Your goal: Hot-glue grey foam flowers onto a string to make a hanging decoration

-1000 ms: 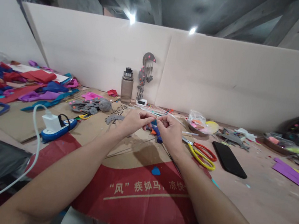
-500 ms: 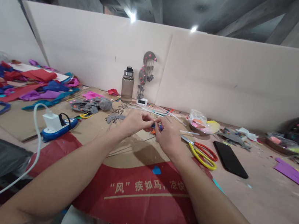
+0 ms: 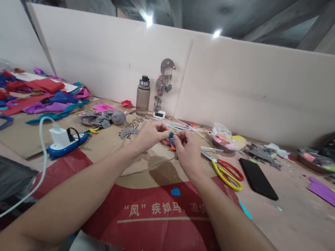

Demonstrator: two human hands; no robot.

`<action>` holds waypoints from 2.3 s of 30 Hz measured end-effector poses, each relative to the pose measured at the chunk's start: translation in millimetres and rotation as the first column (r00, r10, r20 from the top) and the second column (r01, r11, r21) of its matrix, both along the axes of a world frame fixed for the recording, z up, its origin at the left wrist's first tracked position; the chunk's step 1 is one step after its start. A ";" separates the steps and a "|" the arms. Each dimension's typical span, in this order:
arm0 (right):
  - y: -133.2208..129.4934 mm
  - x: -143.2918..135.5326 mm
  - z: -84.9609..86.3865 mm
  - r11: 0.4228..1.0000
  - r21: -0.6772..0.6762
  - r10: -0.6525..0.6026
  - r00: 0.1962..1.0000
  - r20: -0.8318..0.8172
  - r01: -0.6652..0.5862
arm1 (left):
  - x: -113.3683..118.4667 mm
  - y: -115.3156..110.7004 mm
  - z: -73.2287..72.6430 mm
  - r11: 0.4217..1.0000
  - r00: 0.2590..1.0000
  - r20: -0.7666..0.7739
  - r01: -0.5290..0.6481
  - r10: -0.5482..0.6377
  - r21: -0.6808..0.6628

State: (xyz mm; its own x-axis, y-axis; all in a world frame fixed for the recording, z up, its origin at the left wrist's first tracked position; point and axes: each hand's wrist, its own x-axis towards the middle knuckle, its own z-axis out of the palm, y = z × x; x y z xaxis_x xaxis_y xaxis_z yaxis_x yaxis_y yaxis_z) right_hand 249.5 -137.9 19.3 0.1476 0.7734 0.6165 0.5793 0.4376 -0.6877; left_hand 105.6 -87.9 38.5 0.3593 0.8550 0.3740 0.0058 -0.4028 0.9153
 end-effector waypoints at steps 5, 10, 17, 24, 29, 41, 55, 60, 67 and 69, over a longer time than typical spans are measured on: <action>-0.9 -1.6 2.8 0.999 -0.035 -0.010 0.994 -0.108 0.006 | 1.5 -0.4 -1.4 1.000 1.000 0.009 0.014 -0.014 -0.021; -1.5 -2.1 4.3 0.995 -0.091 0.021 0.974 -0.225 -0.043 | 1.7 -2.1 -0.7 0.999 0.999 0.017 0.035 -0.035 -0.024; 2.3 0.0 3.0 0.976 -0.188 0.046 0.944 -0.327 -0.112 | 0.8 -1.6 -3.0 0.999 0.999 0.011 0.053 -0.053 -0.004; 11.7 4.4 -2.1 0.976 -0.174 0.038 0.889 -0.456 -0.131 | 0.5 2.9 -3.5 0.962 0.977 0.089 0.206 -0.193 -0.178; 14.6 8.8 -5.4 0.961 -0.183 0.044 0.764 -0.644 -0.209 | 0.7 3.3 -3.1 0.912 0.956 0.161 0.284 -0.246 -0.296; 5.9 5.6 -1.4 0.979 -0.191 -0.008 0.928 -0.372 -0.068 | 0.8 3.6 -6.1 0.988 0.988 -0.037 0.145 -0.147 -0.043; 4.4 3.1 -5.5 0.985 -0.151 0.041 0.968 -0.246 -0.080 | 1.2 4.8 -9.1 0.999 0.996 -0.083 0.039 -0.039 -0.007; 8.2 7.6 -9.3 0.988 -0.121 0.062 0.969 -0.238 -0.093 | -6.4 18.7 -10.9 0.993 0.992 -0.048 -0.117 0.119 0.031; 1.7 -5.8 -12.3 0.877 -0.301 0.216 0.867 -0.449 -0.374 | -20.7 29.3 -0.7 0.935 0.940 0.058 -0.340 0.335 0.098; -2.8 -8.6 -7.4 0.840 -0.295 0.267 0.820 -0.506 -0.456 | -29.8 35.8 3.9 0.899 0.905 0.136 -0.419 0.402 0.126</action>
State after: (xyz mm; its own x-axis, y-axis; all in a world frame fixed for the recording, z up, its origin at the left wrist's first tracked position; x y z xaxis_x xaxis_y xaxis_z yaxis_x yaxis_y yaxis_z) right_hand 240.9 -140.8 11.9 -0.0185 0.9803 0.1965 0.0378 0.1971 -0.9797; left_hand 75.8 -52.1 42.4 -0.0594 0.8498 0.5237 0.1084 -0.5160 0.8497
